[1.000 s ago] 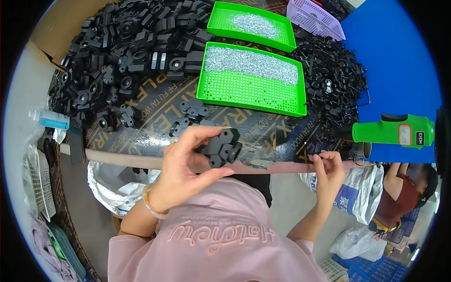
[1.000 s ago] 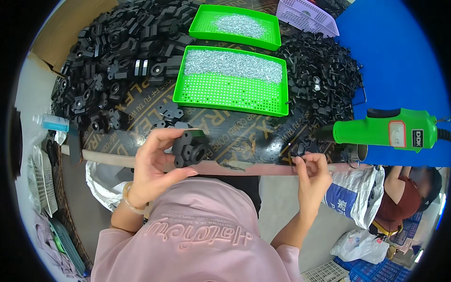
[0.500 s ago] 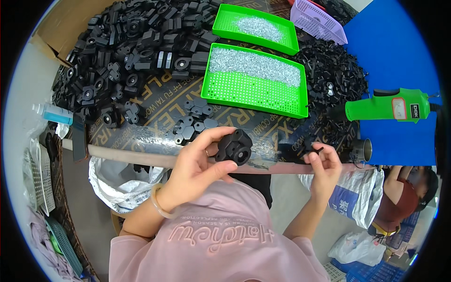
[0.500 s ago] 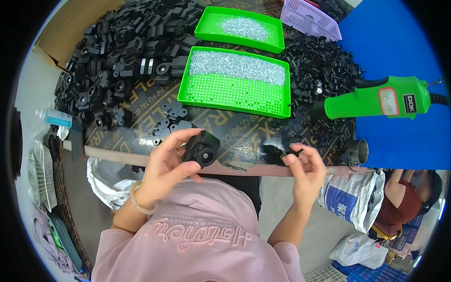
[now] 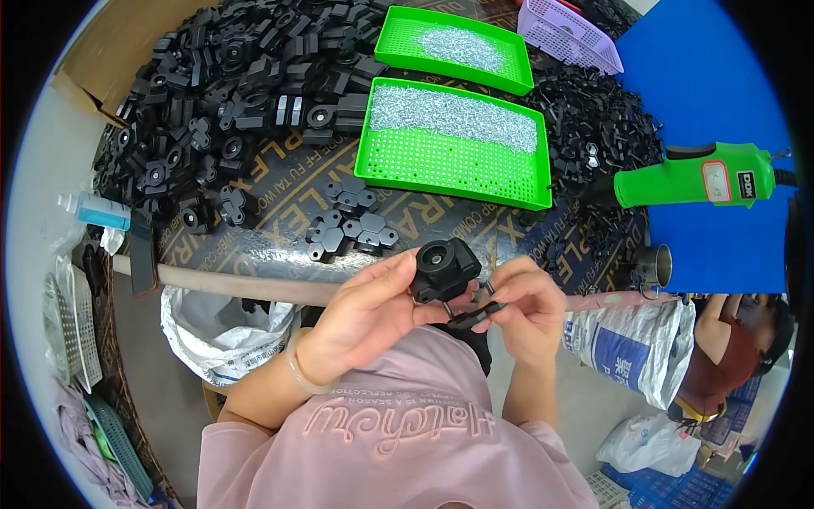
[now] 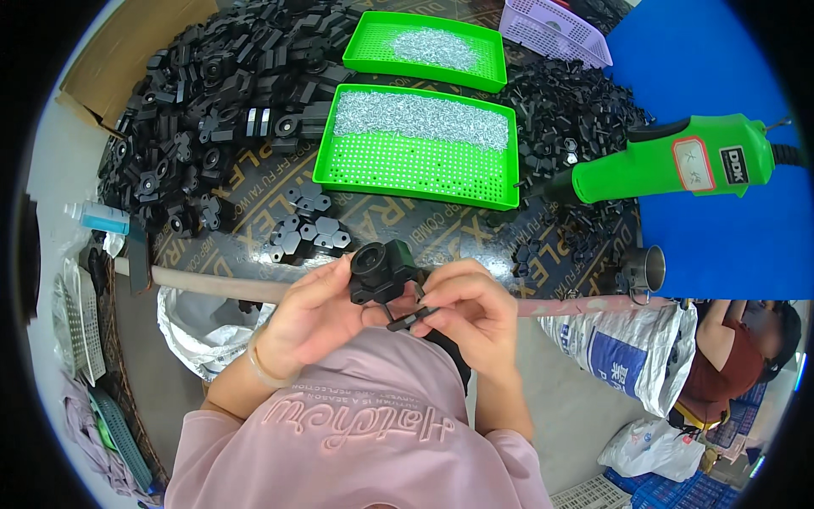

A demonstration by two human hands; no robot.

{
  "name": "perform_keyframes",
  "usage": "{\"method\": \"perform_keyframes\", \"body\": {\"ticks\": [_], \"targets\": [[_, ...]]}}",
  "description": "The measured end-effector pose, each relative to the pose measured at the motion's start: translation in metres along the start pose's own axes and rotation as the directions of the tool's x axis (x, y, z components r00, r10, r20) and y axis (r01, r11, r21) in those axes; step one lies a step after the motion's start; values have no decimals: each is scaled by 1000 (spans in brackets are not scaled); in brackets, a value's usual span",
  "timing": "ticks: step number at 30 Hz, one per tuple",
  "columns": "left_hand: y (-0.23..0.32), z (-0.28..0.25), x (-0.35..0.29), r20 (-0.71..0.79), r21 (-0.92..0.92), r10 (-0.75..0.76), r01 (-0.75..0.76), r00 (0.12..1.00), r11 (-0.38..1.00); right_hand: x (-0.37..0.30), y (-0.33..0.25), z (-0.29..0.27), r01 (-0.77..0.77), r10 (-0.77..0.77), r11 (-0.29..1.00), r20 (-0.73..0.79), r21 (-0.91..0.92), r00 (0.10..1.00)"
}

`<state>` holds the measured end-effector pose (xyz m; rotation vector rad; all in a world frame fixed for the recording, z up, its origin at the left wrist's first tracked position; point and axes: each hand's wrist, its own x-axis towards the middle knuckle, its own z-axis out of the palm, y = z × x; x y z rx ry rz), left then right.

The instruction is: Fastening screws into black plastic components using an electric screwdriver at a factory workbench.

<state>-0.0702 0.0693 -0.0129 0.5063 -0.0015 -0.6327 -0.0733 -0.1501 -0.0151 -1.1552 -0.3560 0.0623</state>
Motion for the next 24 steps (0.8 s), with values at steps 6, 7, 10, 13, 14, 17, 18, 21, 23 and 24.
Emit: {"method": "perform_keyframes", "body": {"ticks": [6, 7, 10, 13, 14, 17, 18, 21, 23, 24], "targets": [[-2, 0, 0, -37, -7, 17, -17, 999, 1000, -1, 17, -2, 20, -22, 972, 7, 234, 1000], [-2, 1, 0, -68, -12, 19, -20, 998, 1000, -1, 18, -2, 39, -36, 966, -18, 254, 999], [-2, -3, -1, -44, -2, 50, -50, 998, 999, -1, 13, 8, 23, 14, 963, -135, 269, 991], [-1, -1, -1, -50, -35, 72, -74, 996, 997, -2, 11, 10, -14, 33, 995, -195, 102, 980], [-1, 0, -1, -49, -35, 72, -74, 996, 997, -2, 12, 9, -7, -3, 998, -159, -65, 987], [-1, 3, 0, -91, -37, 76, -80, 993, 996, -2, 11, 7, -10, -62, 921, -171, -389, 983], [0, 3, 1, -76, -24, 92, -94, 993, 995, -2, 13, 3, 64, -145, 803, -89, -592, 985], [0, 3, 0, -71, -32, 95, -97, 993, 995, 3, 7, 9, 105, -246, 674, -88, -731, 965], [-1, 1, 0, -80, -51, 83, -87, 993, 995, 2, 3, 17, 89, -239, 666, -100, -740, 966], [-1, -1, -1, -46, -84, 82, -86, 996, 993, 1, 3, 19, 73, -233, 659, -112, -748, 966]]}}
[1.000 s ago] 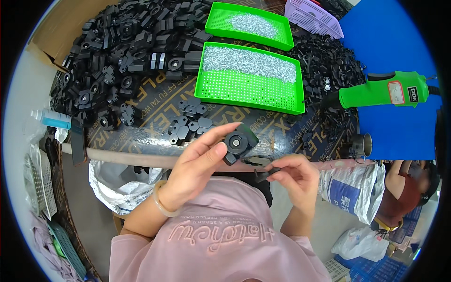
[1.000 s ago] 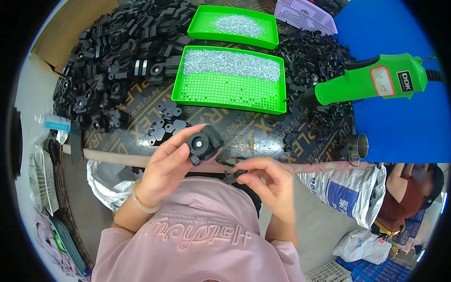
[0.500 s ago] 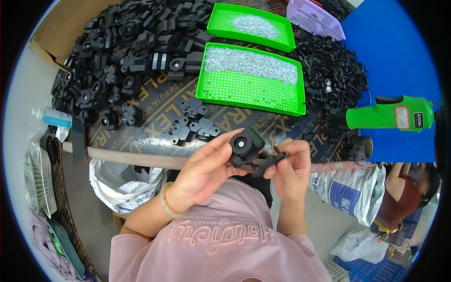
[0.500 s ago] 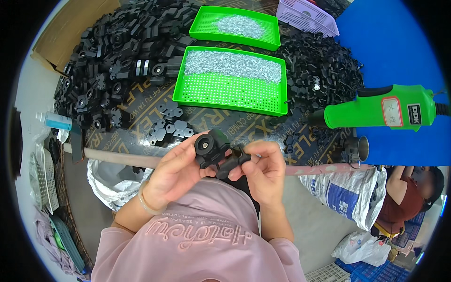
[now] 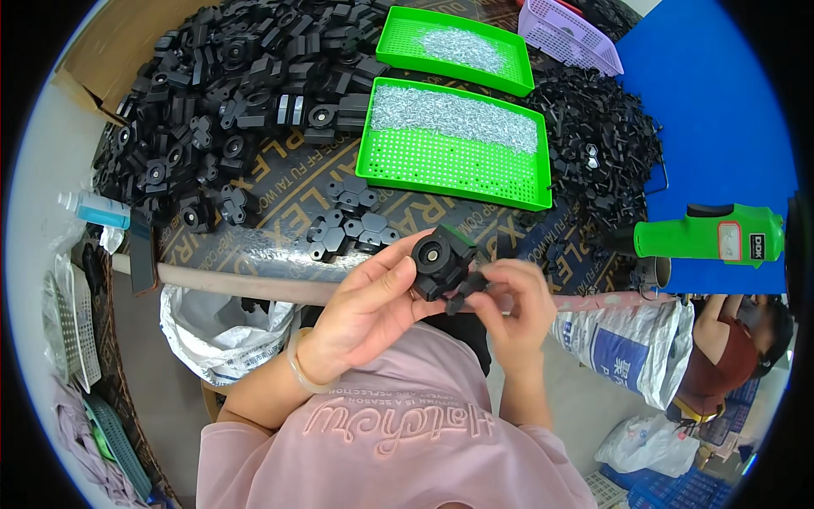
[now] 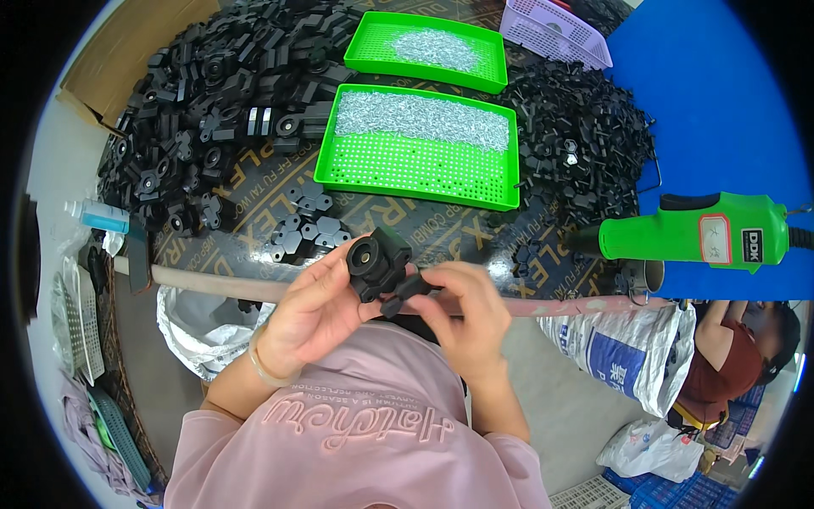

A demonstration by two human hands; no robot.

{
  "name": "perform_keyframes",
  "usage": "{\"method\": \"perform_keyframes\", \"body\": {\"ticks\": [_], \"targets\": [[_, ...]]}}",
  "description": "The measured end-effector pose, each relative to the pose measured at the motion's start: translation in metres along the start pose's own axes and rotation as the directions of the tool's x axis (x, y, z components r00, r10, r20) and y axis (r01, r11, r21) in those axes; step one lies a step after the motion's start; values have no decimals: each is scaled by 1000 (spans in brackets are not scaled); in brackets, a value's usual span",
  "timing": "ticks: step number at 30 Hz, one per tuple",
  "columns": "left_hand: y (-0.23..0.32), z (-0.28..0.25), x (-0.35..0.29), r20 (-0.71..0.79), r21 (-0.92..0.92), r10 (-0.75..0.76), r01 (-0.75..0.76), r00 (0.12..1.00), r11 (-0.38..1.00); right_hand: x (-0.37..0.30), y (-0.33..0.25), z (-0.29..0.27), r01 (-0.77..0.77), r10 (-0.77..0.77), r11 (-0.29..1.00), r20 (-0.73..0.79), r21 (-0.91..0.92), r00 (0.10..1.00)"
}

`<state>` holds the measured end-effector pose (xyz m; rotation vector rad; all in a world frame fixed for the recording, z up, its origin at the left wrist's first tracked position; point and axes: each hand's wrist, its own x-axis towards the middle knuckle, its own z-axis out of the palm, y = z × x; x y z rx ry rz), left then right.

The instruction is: Fastening screws into black plastic components using an electric screwdriver at a factory workbench.

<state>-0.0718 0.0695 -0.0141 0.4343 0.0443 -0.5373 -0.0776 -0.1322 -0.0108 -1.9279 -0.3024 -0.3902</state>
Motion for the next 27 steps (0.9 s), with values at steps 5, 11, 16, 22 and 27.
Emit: {"method": "perform_keyframes", "body": {"ticks": [5, 11, 16, 22, 27], "targets": [[2, -4, 1, 52, -72, -12, 15, 999, 997, 3, 0, -6, 305, -271, 935, 189, -183, 944], [6, 1, 1, -14, 169, 83, -79, 996, 982, -4, -3, -6, -307, 321, 860, 37, 408, 946], [-1, 0, 2, 4, 301, 126, -122, 992, 946, -8, -6, 3, -463, 461, 628, 181, 626, 869], [-4, 1, 1, 3, 313, 161, -154, 987, 937, 0, -10, 11, -454, 475, 666, 132, 592, 870], [-5, -2, 0, 30, 367, 191, -189, 981, 911, 0, -8, 10, -445, 470, 679, 120, 584, 874]]}}
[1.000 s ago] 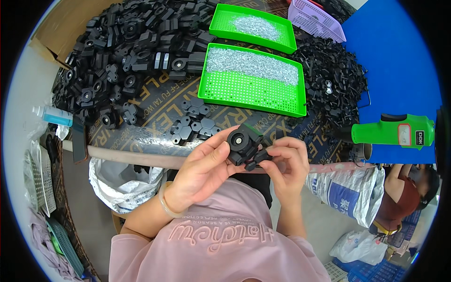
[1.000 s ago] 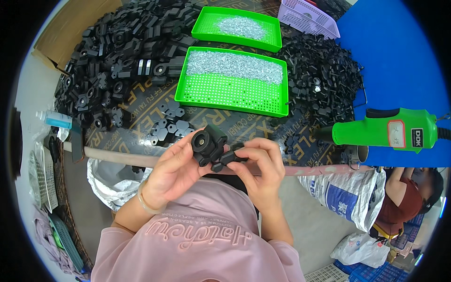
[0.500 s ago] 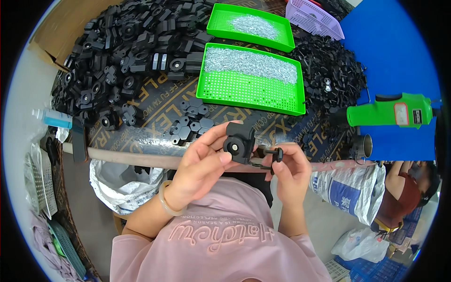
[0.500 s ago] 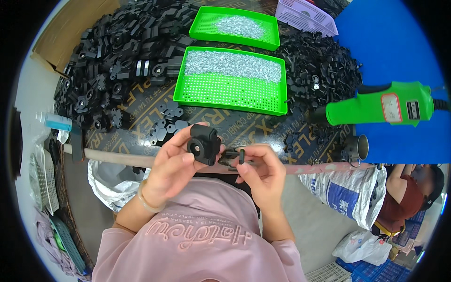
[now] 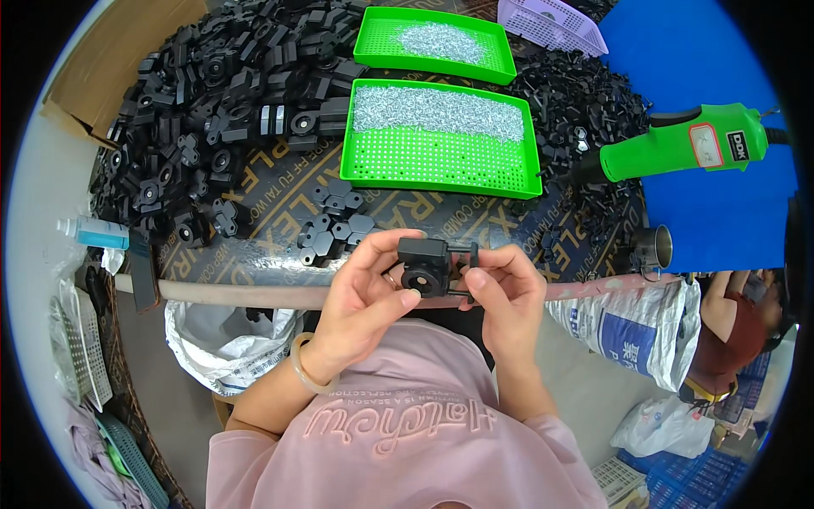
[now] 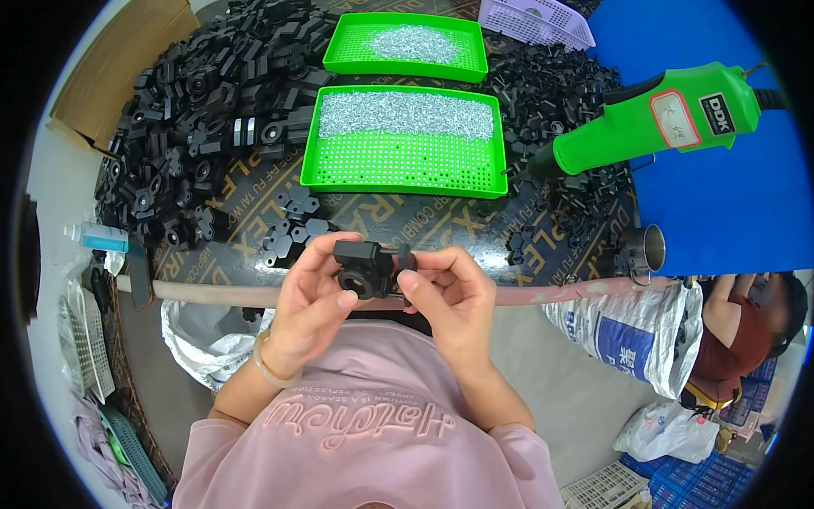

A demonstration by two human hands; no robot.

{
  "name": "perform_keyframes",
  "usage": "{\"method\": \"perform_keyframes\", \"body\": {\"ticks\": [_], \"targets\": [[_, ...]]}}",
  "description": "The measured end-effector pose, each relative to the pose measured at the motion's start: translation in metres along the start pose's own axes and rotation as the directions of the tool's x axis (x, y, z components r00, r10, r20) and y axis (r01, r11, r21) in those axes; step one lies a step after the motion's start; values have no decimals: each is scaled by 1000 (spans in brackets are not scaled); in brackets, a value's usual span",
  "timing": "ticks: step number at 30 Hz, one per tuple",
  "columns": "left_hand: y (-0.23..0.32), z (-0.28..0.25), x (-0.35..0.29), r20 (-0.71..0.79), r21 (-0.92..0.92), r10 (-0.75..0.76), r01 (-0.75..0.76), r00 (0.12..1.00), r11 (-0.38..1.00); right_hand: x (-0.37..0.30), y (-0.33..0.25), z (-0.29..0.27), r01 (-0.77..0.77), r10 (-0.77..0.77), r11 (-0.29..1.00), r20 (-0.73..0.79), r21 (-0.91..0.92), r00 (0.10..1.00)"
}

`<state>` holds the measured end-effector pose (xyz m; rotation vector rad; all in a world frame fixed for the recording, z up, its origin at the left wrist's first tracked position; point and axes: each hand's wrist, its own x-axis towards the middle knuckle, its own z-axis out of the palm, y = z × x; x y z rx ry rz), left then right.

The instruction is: Fastening screws into black plastic components using an electric screwdriver at a factory workbench.

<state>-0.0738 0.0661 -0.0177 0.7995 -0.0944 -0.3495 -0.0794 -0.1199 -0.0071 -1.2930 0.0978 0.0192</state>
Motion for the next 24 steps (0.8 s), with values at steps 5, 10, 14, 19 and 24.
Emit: {"method": "perform_keyframes", "body": {"ticks": [5, 10, 14, 19, 24], "targets": [[0, -3, -1, 27, 9, 8, -8, 1000, 1000, 0, 2, 0, 27, -27, 1000, 6, -12, 1000], [7, -1, -1, 25, 123, 10, -13, 1000, 992, 1, 3, -2, 24, -23, 1000, 24, -12, 999], [8, -4, -3, 5, 67, -38, 37, 999, 997, -2, 3, 2, 22, -22, 1000, 3, -21, 1000], [8, -3, -3, 14, 0, -87, 87, 996, 996, -4, 3, 6, 43, -44, 998, -15, -51, 999], [2, 4, -5, 10, 248, 80, -80, 997, 965, -1, 6, 3, 344, -307, 684, 173, -644, 936]]}}
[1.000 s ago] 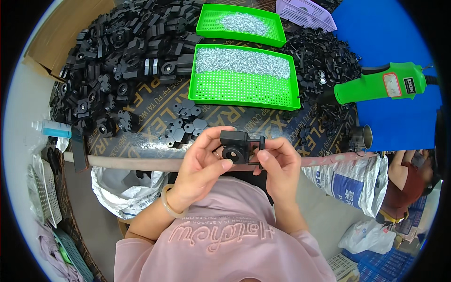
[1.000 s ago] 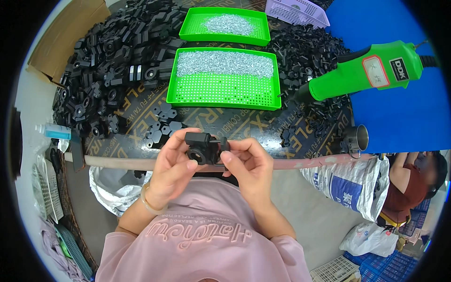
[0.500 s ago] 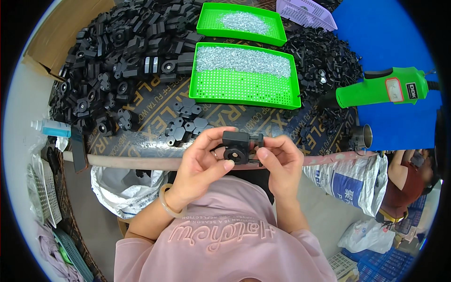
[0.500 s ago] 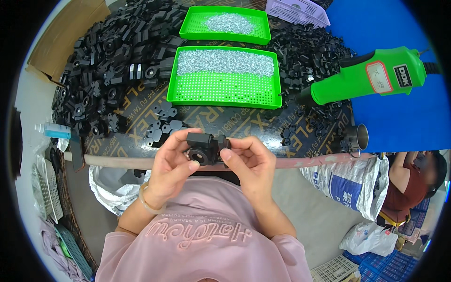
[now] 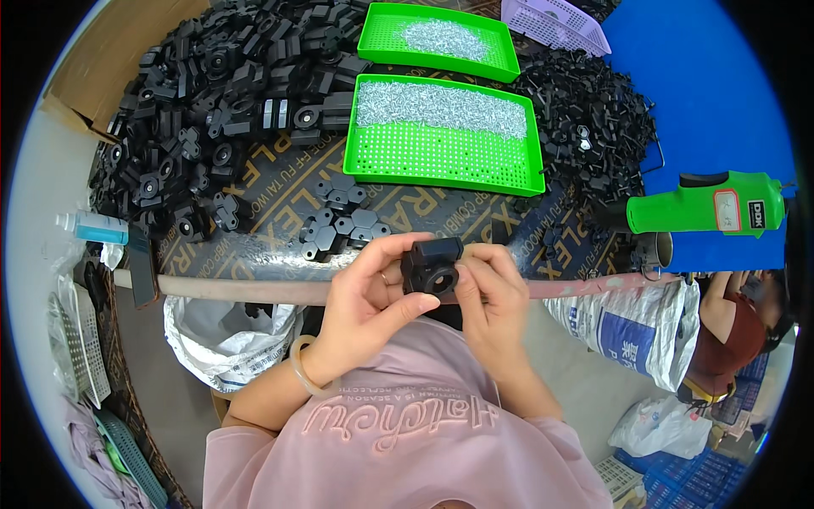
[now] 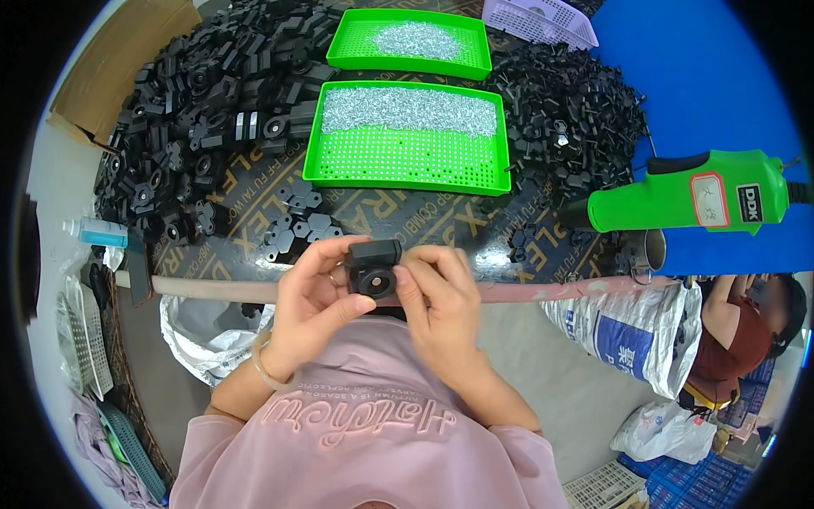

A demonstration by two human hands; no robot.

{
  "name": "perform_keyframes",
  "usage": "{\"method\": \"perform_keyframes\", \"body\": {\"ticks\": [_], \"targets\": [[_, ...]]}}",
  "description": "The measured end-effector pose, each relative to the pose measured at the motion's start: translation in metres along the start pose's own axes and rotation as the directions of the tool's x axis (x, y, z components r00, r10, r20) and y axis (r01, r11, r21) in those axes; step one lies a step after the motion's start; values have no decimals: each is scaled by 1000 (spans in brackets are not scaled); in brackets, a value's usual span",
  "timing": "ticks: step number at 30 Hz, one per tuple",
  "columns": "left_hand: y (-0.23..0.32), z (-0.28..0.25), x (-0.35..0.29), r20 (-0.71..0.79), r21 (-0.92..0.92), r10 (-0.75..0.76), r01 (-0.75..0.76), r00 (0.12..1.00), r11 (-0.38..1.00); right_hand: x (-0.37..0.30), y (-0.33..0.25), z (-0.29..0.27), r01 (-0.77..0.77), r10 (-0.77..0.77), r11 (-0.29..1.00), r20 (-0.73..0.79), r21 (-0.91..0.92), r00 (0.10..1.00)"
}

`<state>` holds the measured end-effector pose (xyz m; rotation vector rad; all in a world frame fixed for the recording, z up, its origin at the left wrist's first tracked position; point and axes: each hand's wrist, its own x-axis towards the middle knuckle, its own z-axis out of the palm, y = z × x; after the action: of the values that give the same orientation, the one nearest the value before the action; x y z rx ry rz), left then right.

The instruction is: Fastening screws into black plastic components using an electric screwdriver at a factory workbench.

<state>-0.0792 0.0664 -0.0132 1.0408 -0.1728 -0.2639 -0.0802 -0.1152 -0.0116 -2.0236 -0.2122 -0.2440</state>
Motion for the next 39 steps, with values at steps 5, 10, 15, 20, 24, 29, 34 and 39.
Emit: {"method": "perform_keyframes", "body": {"ticks": [5, 10, 15, 20, 24, 29, 34, 39], "targets": [[14, -3, 9, 134, 764, 219, -242, 966, 598, -7, 6, -1, -98, 56, 988, 316, 116, 947], [-1, 4, 13, 223, 959, 280, -262, 934, 109, -3, -4, -20, -74, 89, 988, 107, -139, 990], [-12, 15, 15, 256, 957, 261, -207, 931, -202, 8, 14, -57, -170, 28, 851, -279, -498, 960], [-13, 11, 32, 312, 852, 416, -57, 854, -521, 3, 39, -72, -275, 71, 724, -329, -633, 942], [-4, -2, 35, 280, 856, 459, -3, 843, -517, 7, 54, -68, -232, 48, 733, -292, -639, 955], [43, -34, 25, 168, 970, 636, -10, 753, -244, 7, 58, -76, -223, 55, 858, -350, -462, 935], [76, -98, -1, -226, 799, 676, 531, 701, -283, -4, 58, -85, -212, 186, 975, -279, -65, 942], [69, -121, -8, -323, 833, 606, 522, 727, -183, -5, 42, -69, -284, 362, 867, -127, 410, 924]]}}
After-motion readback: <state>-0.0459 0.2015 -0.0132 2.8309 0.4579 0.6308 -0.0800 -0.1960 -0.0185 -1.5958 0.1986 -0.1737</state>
